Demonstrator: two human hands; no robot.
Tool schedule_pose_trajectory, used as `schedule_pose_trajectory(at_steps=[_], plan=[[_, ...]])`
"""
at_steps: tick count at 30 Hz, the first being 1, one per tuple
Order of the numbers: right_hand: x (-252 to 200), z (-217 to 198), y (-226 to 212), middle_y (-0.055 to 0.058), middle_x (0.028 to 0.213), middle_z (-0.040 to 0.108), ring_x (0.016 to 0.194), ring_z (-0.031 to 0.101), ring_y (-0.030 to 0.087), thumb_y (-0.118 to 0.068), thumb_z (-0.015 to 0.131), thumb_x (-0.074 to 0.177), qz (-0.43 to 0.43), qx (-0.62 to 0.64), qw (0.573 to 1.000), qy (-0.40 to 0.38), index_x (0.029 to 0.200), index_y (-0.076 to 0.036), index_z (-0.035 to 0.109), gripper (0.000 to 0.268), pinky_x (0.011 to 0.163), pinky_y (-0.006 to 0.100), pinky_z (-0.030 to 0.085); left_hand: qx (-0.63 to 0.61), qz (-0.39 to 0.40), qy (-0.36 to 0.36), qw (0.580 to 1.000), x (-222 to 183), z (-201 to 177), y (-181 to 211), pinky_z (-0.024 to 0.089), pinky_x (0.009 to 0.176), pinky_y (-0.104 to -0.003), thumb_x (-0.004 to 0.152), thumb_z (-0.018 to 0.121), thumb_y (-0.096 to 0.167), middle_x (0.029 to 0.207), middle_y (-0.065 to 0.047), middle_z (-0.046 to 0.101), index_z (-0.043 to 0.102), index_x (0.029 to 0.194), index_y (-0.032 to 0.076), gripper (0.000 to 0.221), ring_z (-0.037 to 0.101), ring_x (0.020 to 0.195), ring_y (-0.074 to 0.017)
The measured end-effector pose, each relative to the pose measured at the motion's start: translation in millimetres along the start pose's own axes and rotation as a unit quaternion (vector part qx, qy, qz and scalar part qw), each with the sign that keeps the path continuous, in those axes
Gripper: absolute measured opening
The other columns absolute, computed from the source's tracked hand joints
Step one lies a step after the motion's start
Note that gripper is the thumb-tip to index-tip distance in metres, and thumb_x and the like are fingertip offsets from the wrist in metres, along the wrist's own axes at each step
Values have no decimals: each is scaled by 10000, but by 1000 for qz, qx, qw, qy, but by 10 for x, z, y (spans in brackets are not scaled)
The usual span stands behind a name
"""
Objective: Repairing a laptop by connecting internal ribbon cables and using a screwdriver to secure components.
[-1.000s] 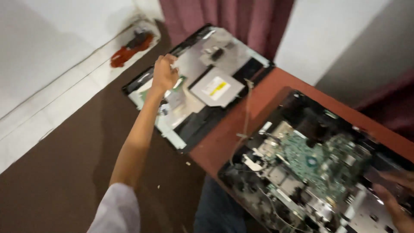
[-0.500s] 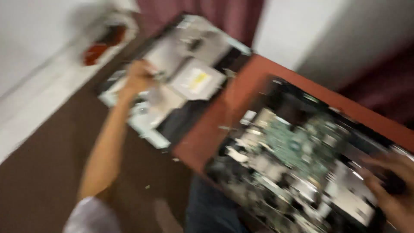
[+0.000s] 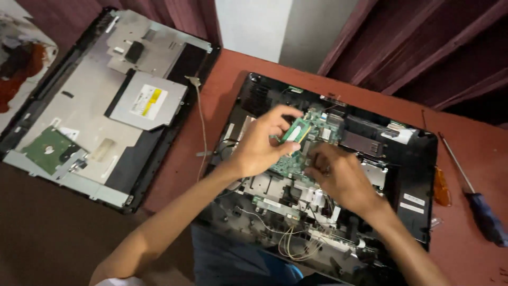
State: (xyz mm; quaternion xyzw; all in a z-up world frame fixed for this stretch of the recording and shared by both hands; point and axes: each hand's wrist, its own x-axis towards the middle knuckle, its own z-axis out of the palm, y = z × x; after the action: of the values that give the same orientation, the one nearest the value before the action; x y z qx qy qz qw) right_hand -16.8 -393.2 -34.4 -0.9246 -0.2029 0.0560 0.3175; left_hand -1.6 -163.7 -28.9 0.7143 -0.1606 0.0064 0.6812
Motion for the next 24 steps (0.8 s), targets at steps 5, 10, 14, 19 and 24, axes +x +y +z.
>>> schedule_pose_trajectory(at_steps=[5,10,14,19,24], plan=[[-126,-14,74,54,776,773,650,740,245,-20,789,770,41,47,998,12,1140,-160,710,404,664,373,579,-16,-20,13,1000,11,74,-90,642,646,-295,826,800,-10,890,-131,702,621,1269,66,484,707,783,-183],[-269,-171,164,57,765,782,647,738,245,-27,785,751,85,41,993,64,1101,-194,746,390,649,367,575,-31,-19,39,999,17,46,-43,649,667,-297,837,795,-15,893,-126,722,640,1243,65,442,714,808,-173],[-367,-305,207,114,768,743,615,690,249,36,751,776,105,116,980,124,1086,-85,686,339,645,368,563,-35,-24,42,998,0,84,-66,642,683,-304,832,784,-22,888,-123,690,611,1200,41,412,695,802,-176],[-443,-355,275,73,914,696,805,777,204,-33,760,867,51,231,966,106,987,-64,639,173,798,357,697,71,19,-21,997,8,63,-191,510,653,-252,929,720,74,858,-36,683,574,969,119,158,716,756,-142],[-347,-359,176,108,927,803,808,811,222,61,739,837,-16,285,957,58,924,-37,730,131,806,365,723,70,-28,-9,997,37,-28,-56,610,793,-285,937,677,81,1122,-60,728,714,1049,127,127,748,1053,-223]])
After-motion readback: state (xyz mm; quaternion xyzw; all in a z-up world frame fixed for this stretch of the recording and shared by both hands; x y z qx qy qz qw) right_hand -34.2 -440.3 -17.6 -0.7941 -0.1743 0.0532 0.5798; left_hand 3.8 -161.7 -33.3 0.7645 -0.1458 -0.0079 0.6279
